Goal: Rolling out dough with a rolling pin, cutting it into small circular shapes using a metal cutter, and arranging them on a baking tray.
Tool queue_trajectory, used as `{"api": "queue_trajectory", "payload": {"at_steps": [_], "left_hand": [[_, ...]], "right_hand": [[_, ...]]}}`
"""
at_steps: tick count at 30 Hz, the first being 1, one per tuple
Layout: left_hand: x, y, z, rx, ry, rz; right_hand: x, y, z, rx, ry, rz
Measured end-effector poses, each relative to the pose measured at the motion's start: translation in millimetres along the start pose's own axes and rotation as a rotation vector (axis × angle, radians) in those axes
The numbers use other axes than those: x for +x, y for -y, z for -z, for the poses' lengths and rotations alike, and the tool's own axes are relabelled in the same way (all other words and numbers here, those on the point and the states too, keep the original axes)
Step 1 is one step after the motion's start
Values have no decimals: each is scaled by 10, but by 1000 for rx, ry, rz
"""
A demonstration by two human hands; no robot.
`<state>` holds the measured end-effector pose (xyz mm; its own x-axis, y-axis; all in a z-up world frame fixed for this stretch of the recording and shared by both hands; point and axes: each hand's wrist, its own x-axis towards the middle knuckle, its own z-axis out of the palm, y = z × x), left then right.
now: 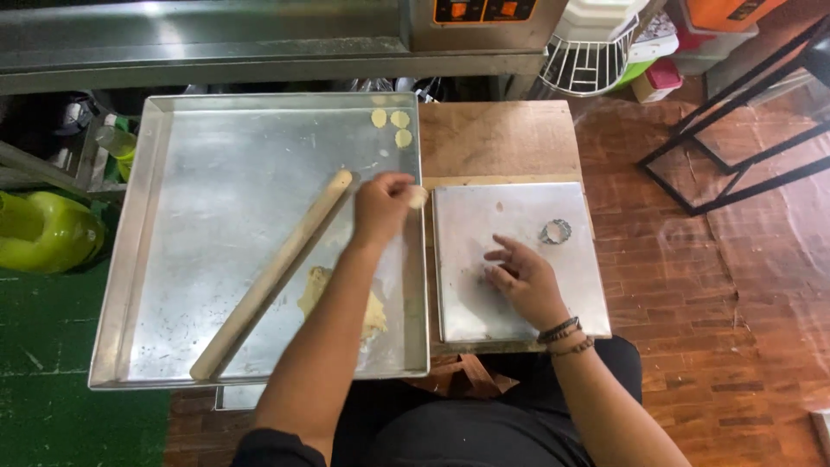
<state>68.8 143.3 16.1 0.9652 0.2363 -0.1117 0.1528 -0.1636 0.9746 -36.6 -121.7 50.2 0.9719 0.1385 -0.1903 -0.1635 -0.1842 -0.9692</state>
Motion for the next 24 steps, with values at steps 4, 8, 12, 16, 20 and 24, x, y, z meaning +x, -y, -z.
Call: {"api": "queue_trajectory", "payload": {"at_steps": [4,8,12,16,20,24], "left_hand": [[820,326,308,387,-143,-50],[1182,223,404,423,-152,-100],[1366,160,367,363,-108,-89],[1496,190,335,414,-69,-85],[1561,155,293,459,-26,-15],[1602,202,240,479,-73,-47]], "right_hand": [[-4,-103,-19,-27,-69,-40],[-12,-68,-35,2,-90,-29],[21,-117,-17,-14,-99,-32],[25,-84,-29,-35,-110,-102],[20,-92,-7,-81,-55,-114],[38,-127,15,-81,-33,-120]]}}
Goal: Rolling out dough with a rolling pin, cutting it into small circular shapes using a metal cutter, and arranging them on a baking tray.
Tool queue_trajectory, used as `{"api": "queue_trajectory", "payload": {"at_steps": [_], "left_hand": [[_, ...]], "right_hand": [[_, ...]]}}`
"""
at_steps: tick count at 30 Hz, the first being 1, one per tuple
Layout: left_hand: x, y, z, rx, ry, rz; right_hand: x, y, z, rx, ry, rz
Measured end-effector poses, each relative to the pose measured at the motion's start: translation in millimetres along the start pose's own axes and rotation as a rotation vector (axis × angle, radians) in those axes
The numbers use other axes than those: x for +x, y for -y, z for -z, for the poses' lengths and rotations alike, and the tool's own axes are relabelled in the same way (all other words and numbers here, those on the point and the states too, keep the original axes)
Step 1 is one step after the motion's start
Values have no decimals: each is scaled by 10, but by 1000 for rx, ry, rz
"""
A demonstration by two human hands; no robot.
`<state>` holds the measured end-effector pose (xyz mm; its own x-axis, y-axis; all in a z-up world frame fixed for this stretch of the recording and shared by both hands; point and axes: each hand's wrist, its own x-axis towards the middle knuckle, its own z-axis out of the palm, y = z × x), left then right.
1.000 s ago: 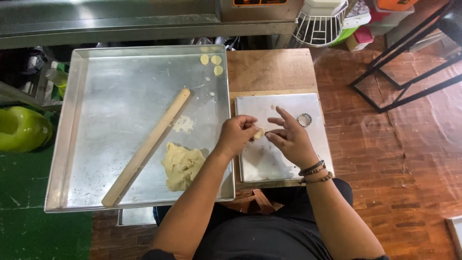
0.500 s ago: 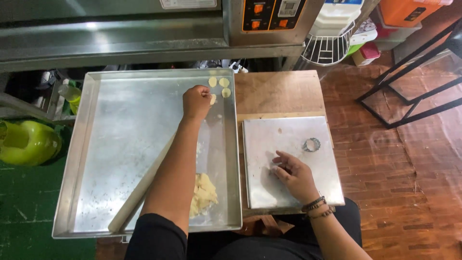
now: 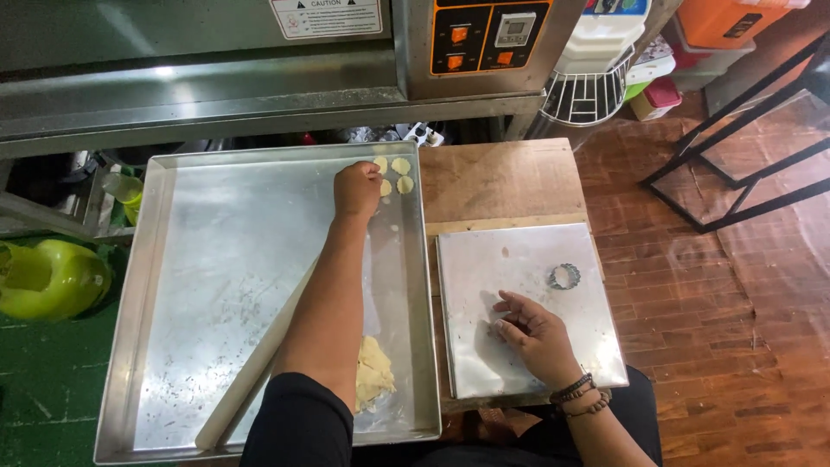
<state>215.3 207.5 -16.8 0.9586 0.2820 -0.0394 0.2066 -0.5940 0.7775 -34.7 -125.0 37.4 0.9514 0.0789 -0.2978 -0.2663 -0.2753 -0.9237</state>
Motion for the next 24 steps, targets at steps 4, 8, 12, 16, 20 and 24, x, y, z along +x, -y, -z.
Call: {"api": "queue_trajectory", "payload": {"at_steps": [4,8,12,16,20,24], "left_hand": [[-56,-15,-23,-34,-8,-37],[-72,99,-72,73,-31,-131],[-421,-83,233,137,5,-228],[-869,-167,733,170,70,-289],[-1457,141,1206,230,38,-473],[-2195,470,1466,227,-114,-516]], "right_hand": [[1,21,-18,4,-8,-2],[5,5,-41,88,-57,24],[28,-215,-49,134,-35,105],[-32,-94,-52,81,-59,131],[-89,6,-149,-248,-107,235],[-262,303,-704,-349,9,383]]}}
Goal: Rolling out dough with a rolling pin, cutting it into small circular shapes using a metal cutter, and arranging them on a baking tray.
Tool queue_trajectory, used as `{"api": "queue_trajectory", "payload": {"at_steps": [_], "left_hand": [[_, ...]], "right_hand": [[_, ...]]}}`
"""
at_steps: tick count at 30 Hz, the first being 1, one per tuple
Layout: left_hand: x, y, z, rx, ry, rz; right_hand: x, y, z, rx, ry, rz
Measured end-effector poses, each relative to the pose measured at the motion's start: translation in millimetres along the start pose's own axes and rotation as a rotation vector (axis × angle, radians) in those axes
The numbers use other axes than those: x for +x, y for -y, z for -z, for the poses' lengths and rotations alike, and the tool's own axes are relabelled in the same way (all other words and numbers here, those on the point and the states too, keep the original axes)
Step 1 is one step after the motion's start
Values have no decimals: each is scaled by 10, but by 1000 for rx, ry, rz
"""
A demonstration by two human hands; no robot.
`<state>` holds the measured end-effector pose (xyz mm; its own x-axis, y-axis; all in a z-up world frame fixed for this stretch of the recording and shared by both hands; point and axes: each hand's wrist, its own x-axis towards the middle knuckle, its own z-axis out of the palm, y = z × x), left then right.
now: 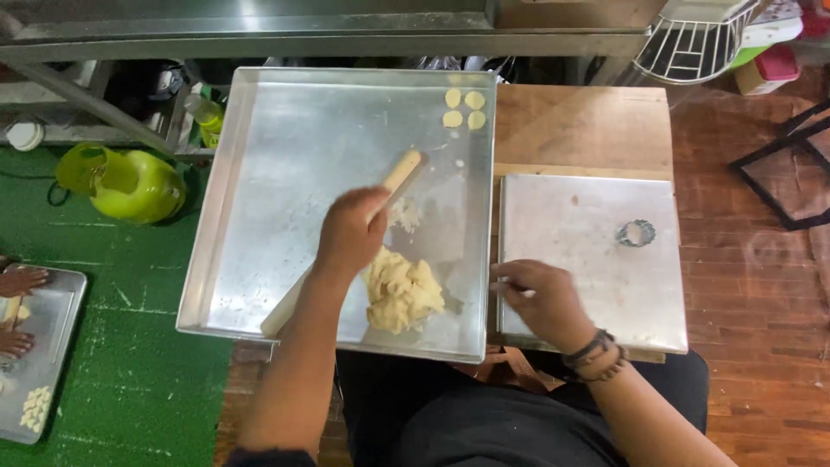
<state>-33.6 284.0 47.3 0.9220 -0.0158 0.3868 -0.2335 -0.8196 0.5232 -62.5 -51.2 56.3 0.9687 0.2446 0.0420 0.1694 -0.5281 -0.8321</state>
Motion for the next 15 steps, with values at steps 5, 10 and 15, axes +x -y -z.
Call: {"api": "queue_trajectory", "payload": {"at_steps": [5,10,15], "left_hand": [[-843,-319,62,3,-15,-70],[-1186,-687,141,-92,104,-28],[-1256,-803,81,-124,235,-30]], "right_hand": [[-26,339,-573,-119,304,121],[-129,483,-927,-314,357,37],[-87,165,-1166,-456,242,170]]}}
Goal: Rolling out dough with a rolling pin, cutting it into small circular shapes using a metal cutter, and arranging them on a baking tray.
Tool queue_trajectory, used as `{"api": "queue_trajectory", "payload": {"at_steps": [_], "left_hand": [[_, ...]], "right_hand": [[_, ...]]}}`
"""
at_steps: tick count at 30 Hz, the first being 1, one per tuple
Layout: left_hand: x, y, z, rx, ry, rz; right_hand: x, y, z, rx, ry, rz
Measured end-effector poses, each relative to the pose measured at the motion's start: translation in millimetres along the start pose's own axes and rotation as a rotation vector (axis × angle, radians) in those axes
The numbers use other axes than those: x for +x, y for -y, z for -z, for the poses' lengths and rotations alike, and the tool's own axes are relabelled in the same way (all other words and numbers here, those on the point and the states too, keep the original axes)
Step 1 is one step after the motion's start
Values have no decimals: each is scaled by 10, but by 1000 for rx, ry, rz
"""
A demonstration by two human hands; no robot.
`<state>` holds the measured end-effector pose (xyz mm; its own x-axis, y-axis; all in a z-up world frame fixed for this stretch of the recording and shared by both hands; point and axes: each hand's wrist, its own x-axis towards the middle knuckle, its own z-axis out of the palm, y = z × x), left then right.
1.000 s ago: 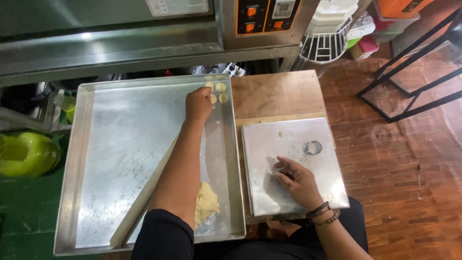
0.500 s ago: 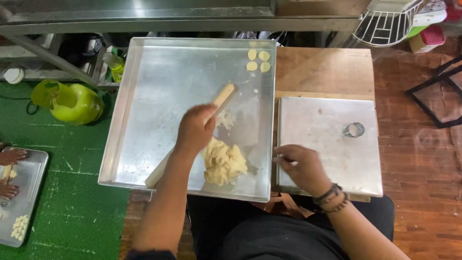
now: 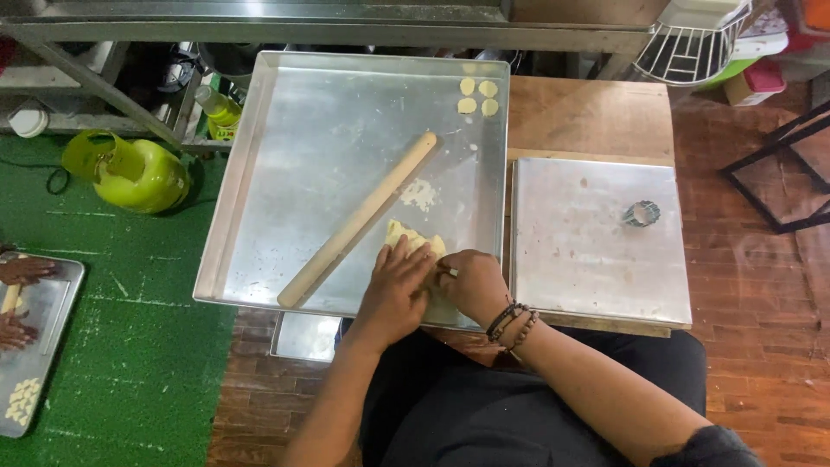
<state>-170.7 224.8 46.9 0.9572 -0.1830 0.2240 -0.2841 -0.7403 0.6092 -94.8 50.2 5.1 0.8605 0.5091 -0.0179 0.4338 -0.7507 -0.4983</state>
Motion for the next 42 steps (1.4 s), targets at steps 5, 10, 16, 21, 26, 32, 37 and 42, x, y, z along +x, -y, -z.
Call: {"api": "queue_trajectory", "payload": {"at_steps": [5,10,16,21,26,32,37,42], "left_hand": [[91,-32,-93,254,224,168],[88,-12,-201,345,212,220],[91,-12,-296,362,151,249],[79,-22,-311,370,133,237],[84,5,-357,370,128,270],[49,135,-410,321,21,150],[76,-433,-292,-140,-279,-40],[251,-1109,-312,-544,-471,-77]], "right_hand": [[21,-67,13,188,22,-105],[-89,9,103,158,26,-141],[-90,2,223,246,119,-210],[-105,48,421,642,257,-399],[-195,-12,603,830,368,-370],[-481,68,870,790,389,-226],[-658,258,1235,1052,237,-67],[-859,377,1245,887,53,73]]}}
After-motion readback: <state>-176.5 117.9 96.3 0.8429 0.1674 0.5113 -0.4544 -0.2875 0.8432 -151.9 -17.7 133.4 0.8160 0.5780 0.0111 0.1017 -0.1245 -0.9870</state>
